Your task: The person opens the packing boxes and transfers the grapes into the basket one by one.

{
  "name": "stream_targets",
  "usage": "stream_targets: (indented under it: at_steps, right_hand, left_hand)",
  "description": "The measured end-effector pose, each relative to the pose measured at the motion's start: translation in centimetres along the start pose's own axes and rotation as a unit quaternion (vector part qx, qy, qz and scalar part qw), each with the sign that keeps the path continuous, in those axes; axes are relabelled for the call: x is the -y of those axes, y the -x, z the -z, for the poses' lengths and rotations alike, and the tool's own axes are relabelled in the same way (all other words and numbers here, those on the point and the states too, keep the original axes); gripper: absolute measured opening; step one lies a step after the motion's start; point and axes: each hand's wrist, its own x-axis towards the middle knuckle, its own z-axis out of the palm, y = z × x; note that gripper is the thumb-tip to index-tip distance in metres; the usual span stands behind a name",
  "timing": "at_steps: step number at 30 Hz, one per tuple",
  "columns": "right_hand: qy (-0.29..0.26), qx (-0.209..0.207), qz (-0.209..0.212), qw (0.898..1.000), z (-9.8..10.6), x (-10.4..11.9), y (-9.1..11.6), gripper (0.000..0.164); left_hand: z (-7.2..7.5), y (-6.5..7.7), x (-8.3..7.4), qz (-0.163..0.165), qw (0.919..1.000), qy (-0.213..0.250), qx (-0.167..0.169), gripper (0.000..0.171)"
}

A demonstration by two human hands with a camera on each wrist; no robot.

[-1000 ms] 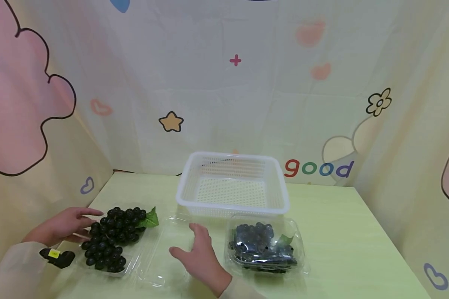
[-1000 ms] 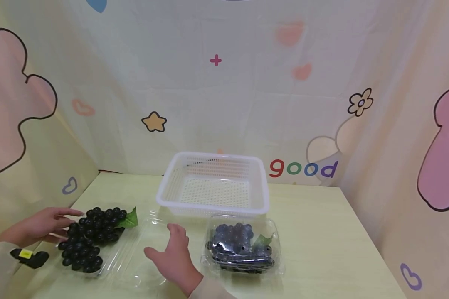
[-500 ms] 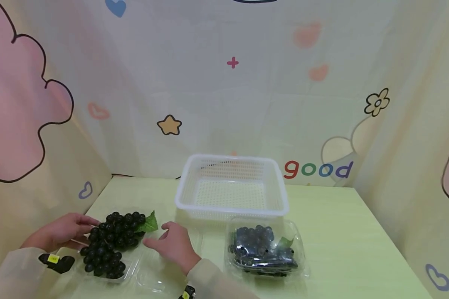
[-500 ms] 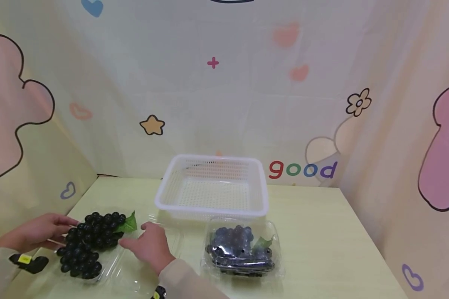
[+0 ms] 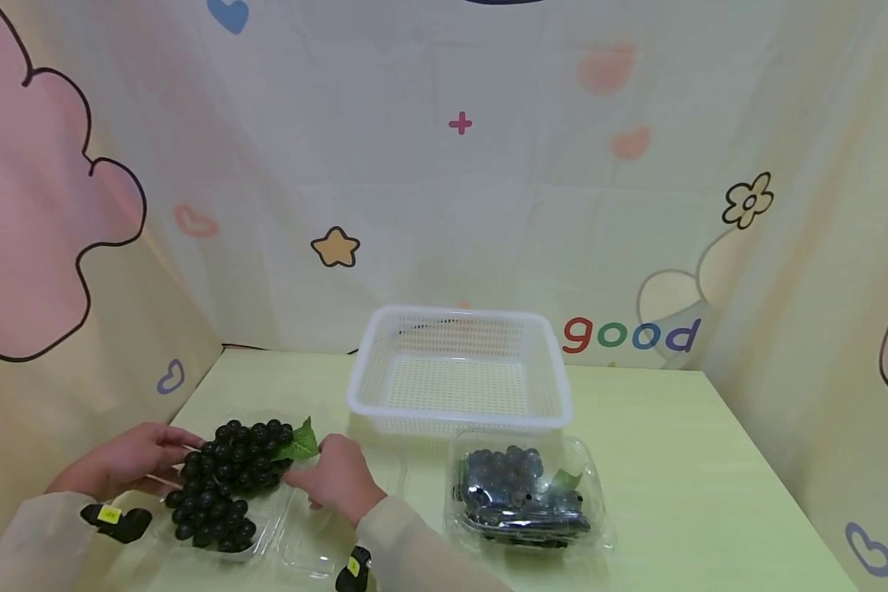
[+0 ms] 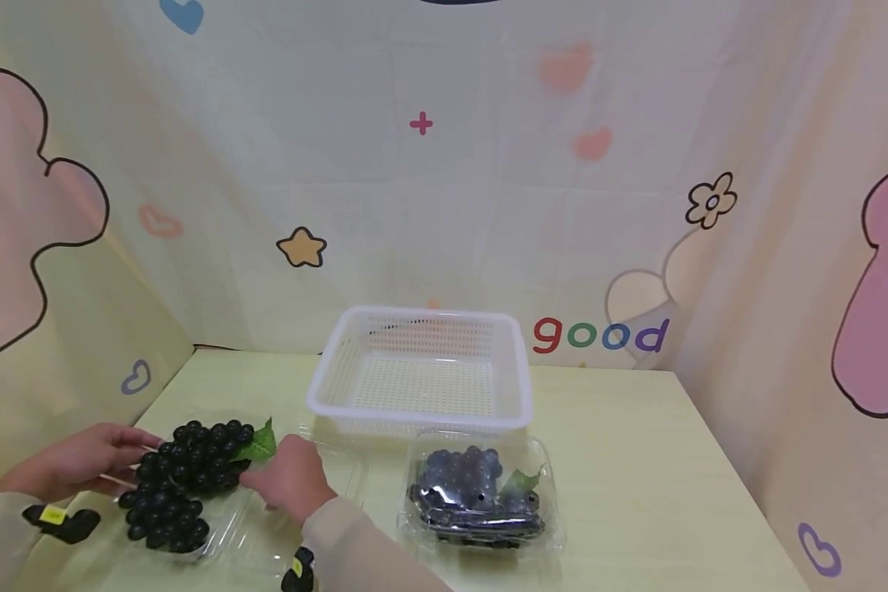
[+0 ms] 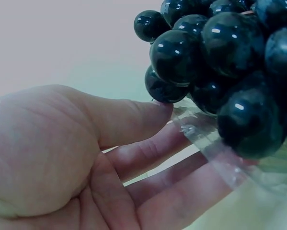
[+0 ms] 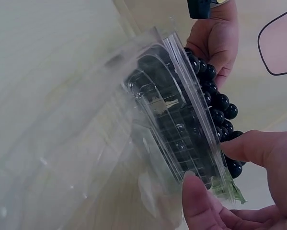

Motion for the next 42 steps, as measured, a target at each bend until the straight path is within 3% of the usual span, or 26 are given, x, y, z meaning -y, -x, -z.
stream_targets:
  at_steps: [6,16,22,33,42]
  right_hand:
    - [-0.005,-0.003,-0.006,1.000,0.0,-0.1,0.0,0.030]
    - [0.009,-0.001,-0.016,1.000,0.1,-0.2,0.3,0.049]
    - [0.044,0.000,-0.009,0.999,0.7,-0.5,0.7,0.046]
    - [0.027,0.008,-0.017,0.999,2.2,-1.5,1.3,0.040]
    - [0.025,0.010,-0.024,0.999,3.1,-2.2,1.6,0.033]
  left_hand:
    - [-0.4,0.2,0.1,-0.010,0.9999,0.005,0.000,0.042]
    - [-0.9,0.1,0.4,-0.023,0.9995,0.019,0.010,0.043]
    - [-2.0,0.3,-0.2,-0.041,0.9989,0.018,0.011,0.043]
    - [-4.2,0.2,-1.1,-0.055,0.9982,0.023,0.002,0.042]
    - [-5.2,-0.1,-1.5,-0.069,0.9972,0.026,0.014,0.043]
